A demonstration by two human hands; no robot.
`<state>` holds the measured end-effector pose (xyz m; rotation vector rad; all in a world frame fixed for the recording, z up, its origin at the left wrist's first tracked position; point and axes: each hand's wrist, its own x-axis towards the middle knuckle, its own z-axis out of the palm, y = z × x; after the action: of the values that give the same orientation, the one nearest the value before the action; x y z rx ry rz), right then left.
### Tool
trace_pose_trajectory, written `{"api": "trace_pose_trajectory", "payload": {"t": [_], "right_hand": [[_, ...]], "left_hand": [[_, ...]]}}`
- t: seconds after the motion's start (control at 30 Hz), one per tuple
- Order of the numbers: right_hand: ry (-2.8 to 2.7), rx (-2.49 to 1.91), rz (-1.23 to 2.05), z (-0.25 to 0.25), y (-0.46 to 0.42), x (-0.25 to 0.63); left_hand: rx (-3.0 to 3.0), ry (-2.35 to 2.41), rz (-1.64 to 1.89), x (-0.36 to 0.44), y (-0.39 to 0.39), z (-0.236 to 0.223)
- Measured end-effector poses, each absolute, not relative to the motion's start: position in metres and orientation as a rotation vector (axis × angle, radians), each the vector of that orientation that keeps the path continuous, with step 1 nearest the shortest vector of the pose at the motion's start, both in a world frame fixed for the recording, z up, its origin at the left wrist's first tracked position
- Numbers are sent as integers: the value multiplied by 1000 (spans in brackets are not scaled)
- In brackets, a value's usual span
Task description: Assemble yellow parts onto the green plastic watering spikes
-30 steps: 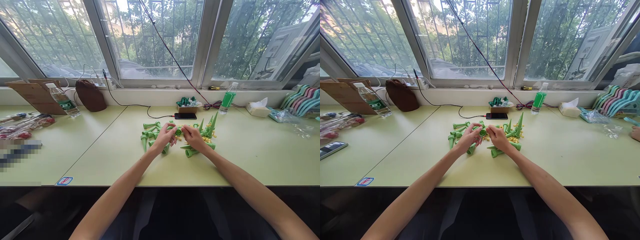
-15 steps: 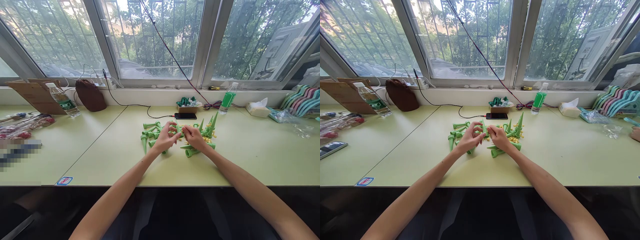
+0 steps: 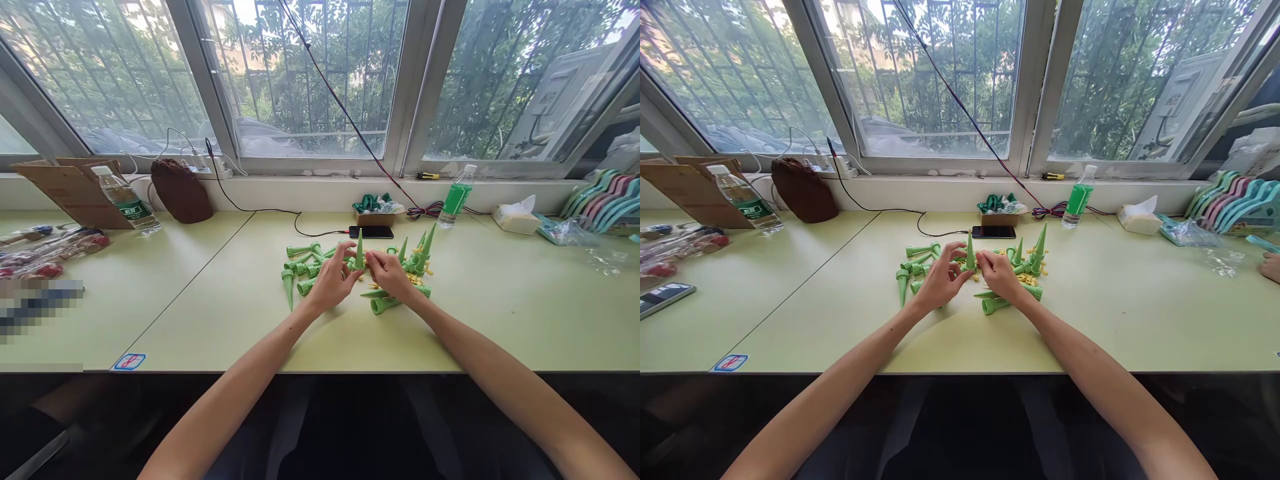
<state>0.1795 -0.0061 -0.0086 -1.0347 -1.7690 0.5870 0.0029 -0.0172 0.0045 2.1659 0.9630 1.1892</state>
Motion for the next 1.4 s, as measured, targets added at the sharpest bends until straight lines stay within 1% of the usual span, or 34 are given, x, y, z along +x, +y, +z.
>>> {"api": "trace_pose_trajectory", "payload": {"t": [0.23, 0.47, 0.73, 1.03, 1.4], "right_hand": [[-1784, -1078, 555, -6, -8, 179], [-1800, -1109, 523, -5, -7, 179], [-1758, -1108, 605, -8, -5, 178], [-1696, -1016, 774, -12, -4, 174], [-1710, -985, 812, -13, -4, 175]], "left_hand": [[2276, 981, 1190, 2, -15, 2], [2353, 866, 1245, 1, -14, 0], [2420, 827, 1228, 1, -13, -2], [2235, 970, 1225, 5, -13, 2], [1965, 913, 1150, 4, -13, 4]]}}
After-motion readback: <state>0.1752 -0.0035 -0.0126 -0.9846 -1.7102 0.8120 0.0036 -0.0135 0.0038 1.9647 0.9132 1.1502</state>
